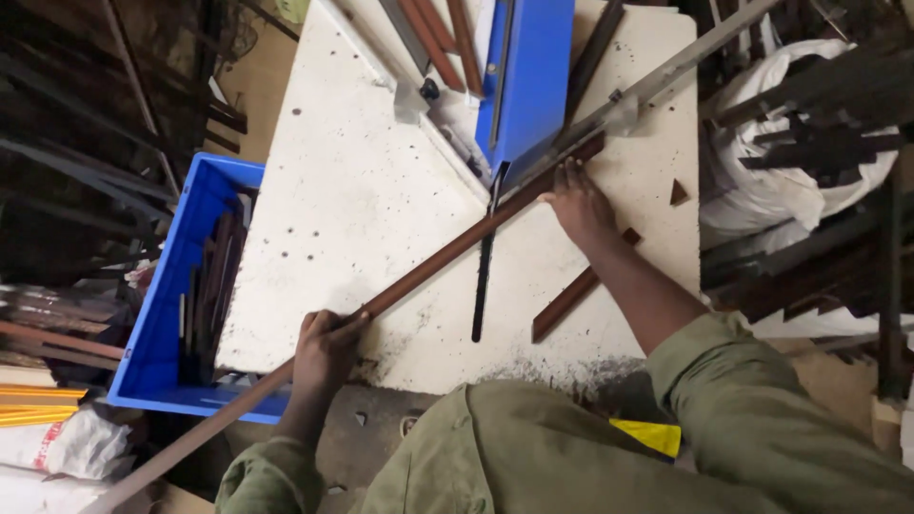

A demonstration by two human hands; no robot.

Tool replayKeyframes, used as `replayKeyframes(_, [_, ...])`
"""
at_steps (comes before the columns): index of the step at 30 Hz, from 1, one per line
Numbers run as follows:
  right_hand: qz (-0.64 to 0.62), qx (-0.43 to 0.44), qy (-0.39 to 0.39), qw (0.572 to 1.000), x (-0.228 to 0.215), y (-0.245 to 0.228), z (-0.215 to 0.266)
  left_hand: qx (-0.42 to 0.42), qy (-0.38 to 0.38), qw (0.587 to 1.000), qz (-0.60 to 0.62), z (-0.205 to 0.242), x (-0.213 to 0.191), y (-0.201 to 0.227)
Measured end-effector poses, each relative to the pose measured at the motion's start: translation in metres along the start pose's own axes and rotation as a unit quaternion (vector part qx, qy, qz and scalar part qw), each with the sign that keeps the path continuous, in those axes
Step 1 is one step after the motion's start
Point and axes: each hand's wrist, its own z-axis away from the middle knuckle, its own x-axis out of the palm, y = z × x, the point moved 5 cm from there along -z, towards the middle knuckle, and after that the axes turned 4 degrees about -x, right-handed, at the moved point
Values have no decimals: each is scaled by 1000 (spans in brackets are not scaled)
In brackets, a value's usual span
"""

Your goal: Cut wooden frame molding pieces to size using a miter shear.

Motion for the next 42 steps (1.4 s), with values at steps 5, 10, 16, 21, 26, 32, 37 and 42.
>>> replayKeyframes(5, [-34,25,-191,981,-57,13,-44,0,-28,999,-17,-34,-8,28])
replayKeyframes(10, [-107,47,-223,968,-65,28,-40,-10,-23,999,-21,-32,-3,17])
replayKeyframes(16, [-160,-36,-177,970,-52,9,7,5,-18,1000,-22,0,-4,11])
replayKeyframes(21, [-159,-110,-168,967,-106,-36,110,13,-25,1000,-2,33,-3,11])
replayKeyframes(26, [-223,-29,-126,966,-102,-66,183,25,-34,999,15,54,26,22])
replayKeyframes(32, [-257,-141,0,956,-154,-139,123,66,-8,997,33,37,54,98])
replayKeyframes(37, [-196,-52,-85,975,-79,-88,93,13,3,1000,15,70,11,56])
replayKeyframes(42, [-182,101,-123,970,-51,-67,84,-43,3,999,-32,103,-34,15])
